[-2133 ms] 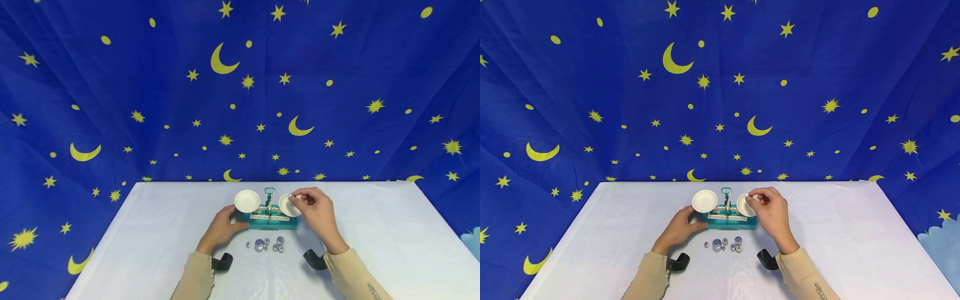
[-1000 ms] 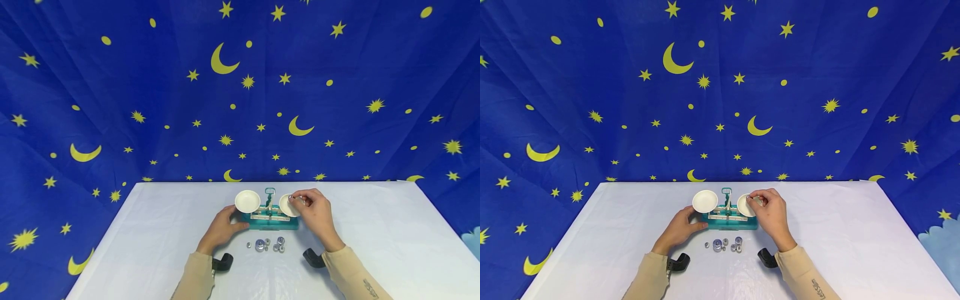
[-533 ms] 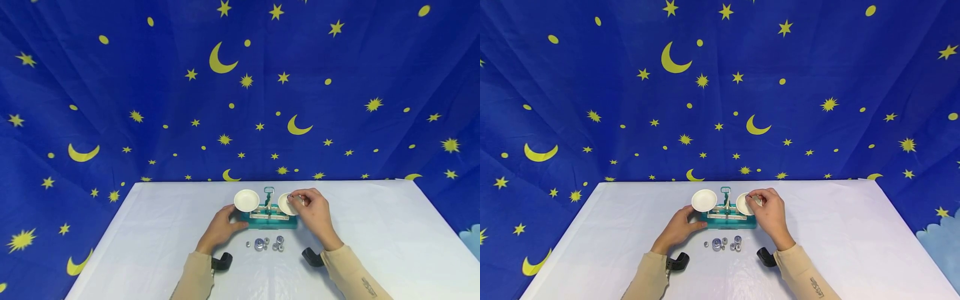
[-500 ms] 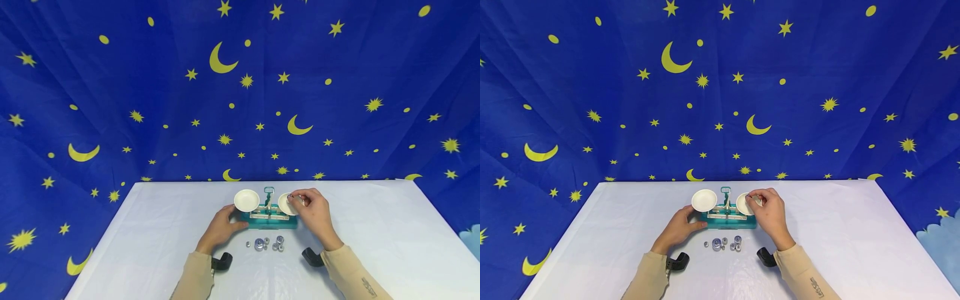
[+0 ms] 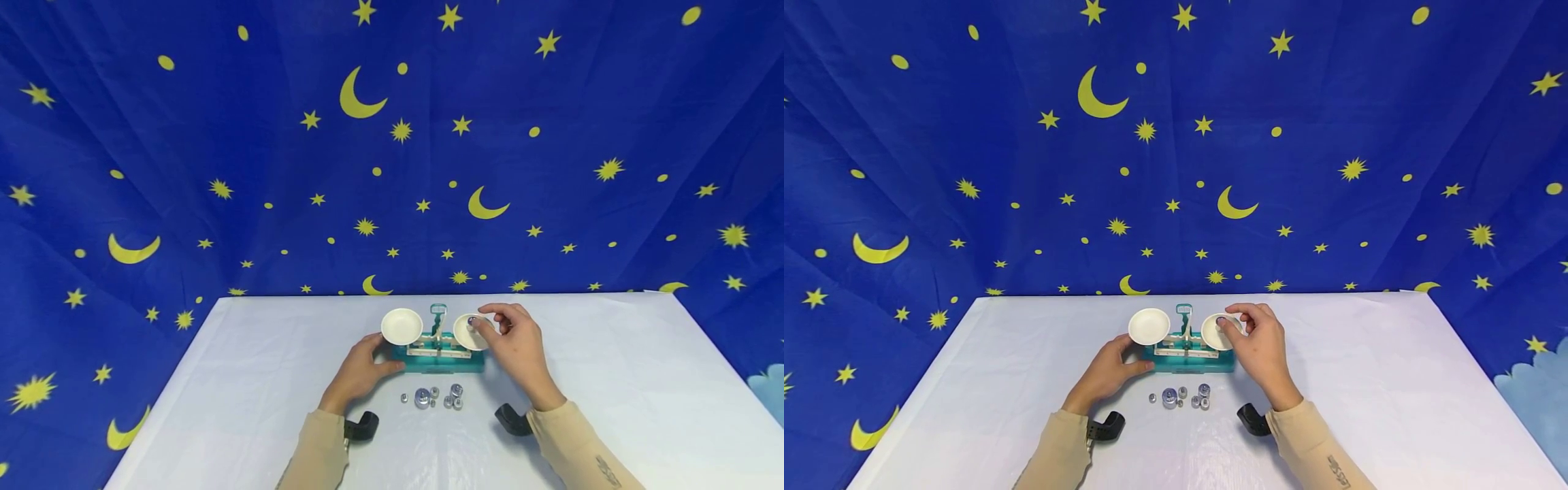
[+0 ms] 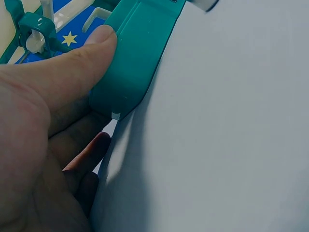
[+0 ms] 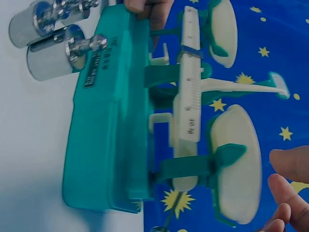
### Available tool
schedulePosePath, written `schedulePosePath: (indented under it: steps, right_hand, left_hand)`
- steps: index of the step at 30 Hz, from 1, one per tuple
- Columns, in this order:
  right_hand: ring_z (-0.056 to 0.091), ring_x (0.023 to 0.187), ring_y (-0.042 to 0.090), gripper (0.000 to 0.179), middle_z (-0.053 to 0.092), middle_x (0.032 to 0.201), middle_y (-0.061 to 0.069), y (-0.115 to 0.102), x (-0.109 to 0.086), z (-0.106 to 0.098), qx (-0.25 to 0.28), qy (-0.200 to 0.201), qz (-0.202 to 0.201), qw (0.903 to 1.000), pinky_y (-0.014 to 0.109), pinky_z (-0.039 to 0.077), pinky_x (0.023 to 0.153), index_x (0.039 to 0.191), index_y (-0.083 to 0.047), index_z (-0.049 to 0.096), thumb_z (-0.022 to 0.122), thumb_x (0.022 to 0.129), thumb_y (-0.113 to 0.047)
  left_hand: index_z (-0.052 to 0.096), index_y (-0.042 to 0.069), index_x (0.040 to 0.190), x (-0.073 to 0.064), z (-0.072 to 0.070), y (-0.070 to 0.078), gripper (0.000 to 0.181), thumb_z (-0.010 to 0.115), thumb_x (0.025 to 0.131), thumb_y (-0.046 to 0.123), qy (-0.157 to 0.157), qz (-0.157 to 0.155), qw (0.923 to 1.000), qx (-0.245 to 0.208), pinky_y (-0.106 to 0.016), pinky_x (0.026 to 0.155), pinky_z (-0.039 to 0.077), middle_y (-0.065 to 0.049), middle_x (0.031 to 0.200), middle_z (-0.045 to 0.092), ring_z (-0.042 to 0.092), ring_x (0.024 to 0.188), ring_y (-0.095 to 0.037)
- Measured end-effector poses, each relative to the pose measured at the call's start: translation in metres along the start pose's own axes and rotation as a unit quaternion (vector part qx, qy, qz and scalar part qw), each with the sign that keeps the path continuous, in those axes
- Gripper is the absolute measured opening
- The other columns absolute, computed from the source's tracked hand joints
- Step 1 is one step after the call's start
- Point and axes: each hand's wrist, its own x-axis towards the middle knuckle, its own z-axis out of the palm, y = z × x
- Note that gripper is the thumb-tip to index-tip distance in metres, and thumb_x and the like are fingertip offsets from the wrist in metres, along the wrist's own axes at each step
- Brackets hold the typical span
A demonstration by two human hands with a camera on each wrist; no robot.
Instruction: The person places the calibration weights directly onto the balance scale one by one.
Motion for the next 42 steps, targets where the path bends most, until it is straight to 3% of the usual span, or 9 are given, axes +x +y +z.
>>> schedulePosePath:
  steps: [10,24,32,36,42]
  right_hand:
    - [0.046,0.074,0.019,0.018,0.054,0.085,0.009,-0.01,-0.007,-0.007,0.024,-0.007,-0.012,0.9996,0.02,0.038,0.063,0.101,-0.006,0.075,0.08,0.087,-0.015]
    - [0.048,0.073,0.014,0.018,0.054,0.087,0.008,-0.021,-0.02,-0.007,0.067,-0.064,-0.007,0.9957,0.02,0.04,0.062,0.103,-0.007,0.075,0.079,0.088,-0.016]
    - [0.046,0.073,0.012,0.021,0.054,0.088,0.005,-0.026,-0.029,-0.002,0.08,-0.079,-0.024,0.9934,0.02,0.04,0.062,0.105,-0.009,0.075,0.08,0.087,-0.016]
    - [0.048,0.073,0.018,0.018,0.054,0.087,0.006,-0.027,-0.035,0.0,0.09,-0.091,-0.032,0.9912,0.02,0.041,0.061,0.102,-0.01,0.075,0.081,0.086,-0.016]
    - [0.049,0.069,0.019,0.016,0.052,0.084,0.004,-0.024,-0.044,0.002,0.092,-0.095,-0.066,0.989,0.019,0.041,0.059,0.098,-0.012,0.074,0.082,0.084,-0.012]
  left_hand:
    - [0.055,0.004,0.142,0.001,0.0,0.0,0.068,0.081,0.085,0.029,0.0,-0.001,1.0,0.004,-0.057,0.117,0.03,-0.017,0.145,0.054,0.043,0.139,-0.038]
    - [0.055,0.005,0.142,0.0,0.0,0.0,0.068,0.082,0.084,0.029,0.001,-0.004,1.0,0.004,-0.058,0.117,0.031,-0.017,0.144,0.055,0.044,0.138,-0.039]
    - [0.055,0.006,0.143,-0.001,0.001,0.002,0.069,0.082,0.084,0.028,0.0,-0.007,1.0,-0.004,-0.057,0.118,0.03,-0.016,0.145,0.054,0.043,0.139,-0.037]
    - [0.055,0.006,0.143,-0.001,0.001,0.002,0.069,0.082,0.084,0.029,0.0,-0.005,1.0,-0.003,-0.057,0.118,0.03,-0.016,0.145,0.054,0.043,0.14,-0.037]
    - [0.055,0.005,0.142,-0.001,0.0,0.001,0.068,0.082,0.084,0.029,-0.001,-0.003,1.0,0.002,-0.058,0.117,0.03,-0.017,0.145,0.054,0.043,0.139,-0.038]
